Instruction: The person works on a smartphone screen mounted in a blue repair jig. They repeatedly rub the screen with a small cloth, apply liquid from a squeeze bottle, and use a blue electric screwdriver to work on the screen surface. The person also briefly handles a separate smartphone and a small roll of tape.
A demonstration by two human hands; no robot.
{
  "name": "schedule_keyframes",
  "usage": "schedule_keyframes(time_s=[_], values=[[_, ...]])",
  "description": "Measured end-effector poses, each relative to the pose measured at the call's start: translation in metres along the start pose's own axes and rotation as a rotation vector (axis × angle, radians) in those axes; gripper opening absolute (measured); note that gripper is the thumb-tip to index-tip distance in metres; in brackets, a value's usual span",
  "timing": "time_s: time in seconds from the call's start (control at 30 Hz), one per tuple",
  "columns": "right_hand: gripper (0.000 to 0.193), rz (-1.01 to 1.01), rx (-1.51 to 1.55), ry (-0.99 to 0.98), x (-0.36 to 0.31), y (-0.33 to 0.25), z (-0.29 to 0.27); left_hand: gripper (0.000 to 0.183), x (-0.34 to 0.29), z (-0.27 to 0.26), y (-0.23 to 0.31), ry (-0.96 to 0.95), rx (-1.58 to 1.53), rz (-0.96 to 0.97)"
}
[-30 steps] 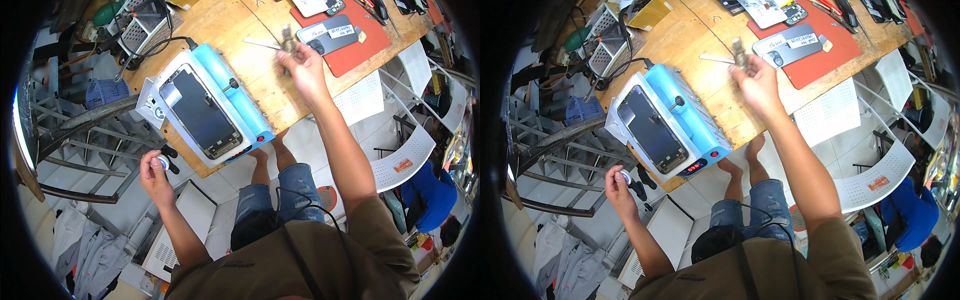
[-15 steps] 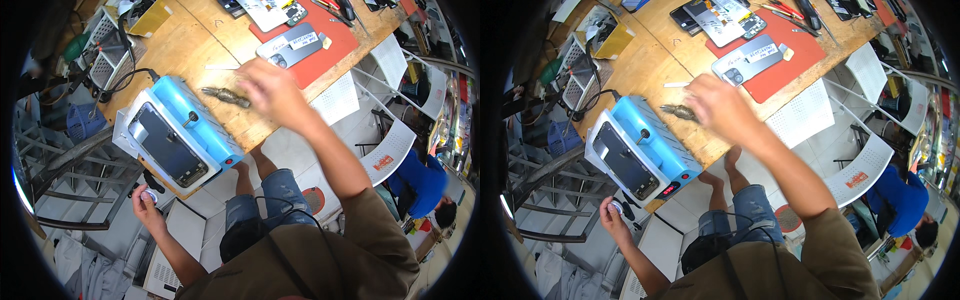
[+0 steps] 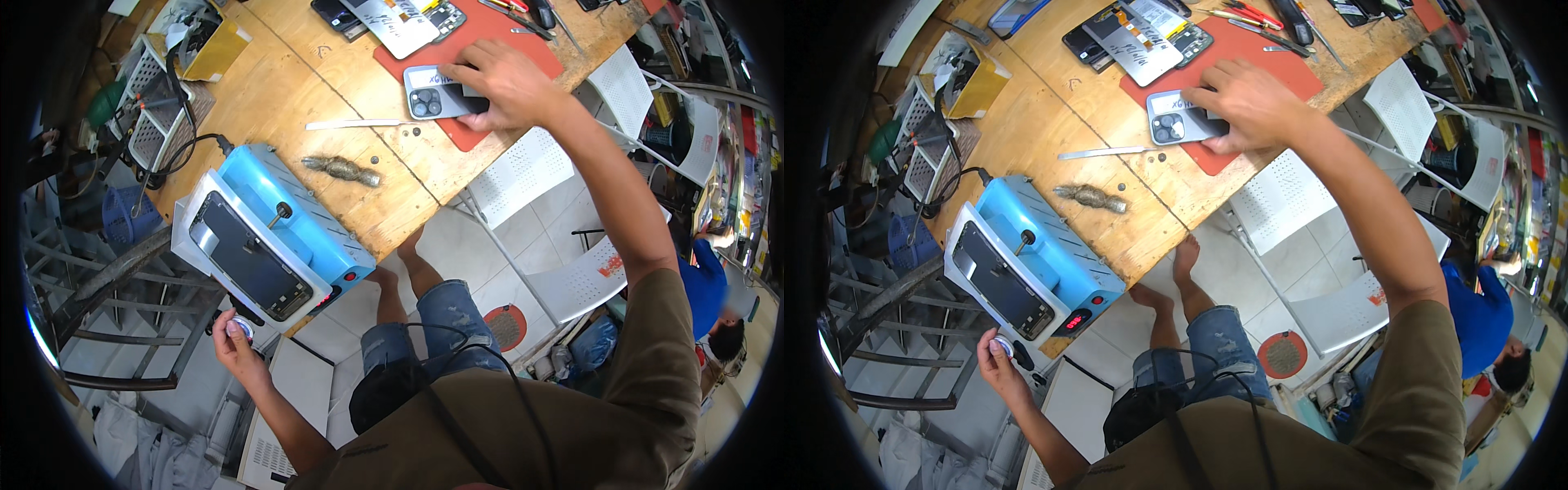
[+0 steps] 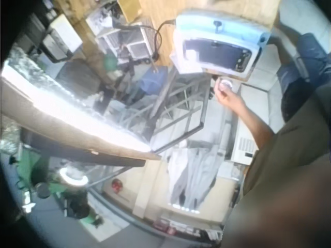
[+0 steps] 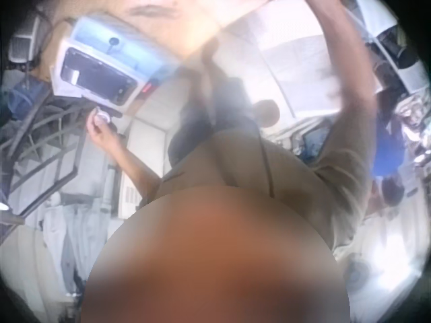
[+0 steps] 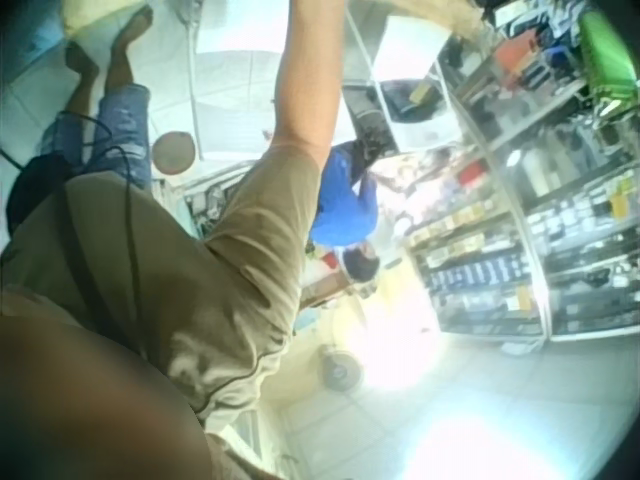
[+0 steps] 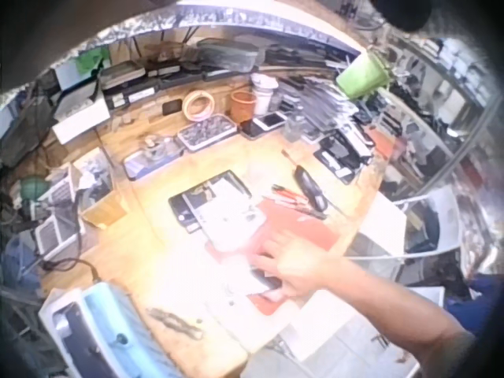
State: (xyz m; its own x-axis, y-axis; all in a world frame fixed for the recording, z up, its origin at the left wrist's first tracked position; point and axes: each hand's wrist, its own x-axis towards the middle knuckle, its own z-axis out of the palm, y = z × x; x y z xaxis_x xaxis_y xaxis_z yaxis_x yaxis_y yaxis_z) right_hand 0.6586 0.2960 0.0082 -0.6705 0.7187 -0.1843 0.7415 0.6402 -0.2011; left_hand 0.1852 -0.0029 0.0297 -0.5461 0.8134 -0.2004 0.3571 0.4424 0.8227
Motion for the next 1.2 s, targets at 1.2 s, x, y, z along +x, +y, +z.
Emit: schedule_keyframes(time_s=[1.2], values=[[0.069,0.407,2.183,0.745,-0.031,-0.059,0.053,0.032,-0.012,0.029,0.000,-0.001,-0.106,-0.015]])
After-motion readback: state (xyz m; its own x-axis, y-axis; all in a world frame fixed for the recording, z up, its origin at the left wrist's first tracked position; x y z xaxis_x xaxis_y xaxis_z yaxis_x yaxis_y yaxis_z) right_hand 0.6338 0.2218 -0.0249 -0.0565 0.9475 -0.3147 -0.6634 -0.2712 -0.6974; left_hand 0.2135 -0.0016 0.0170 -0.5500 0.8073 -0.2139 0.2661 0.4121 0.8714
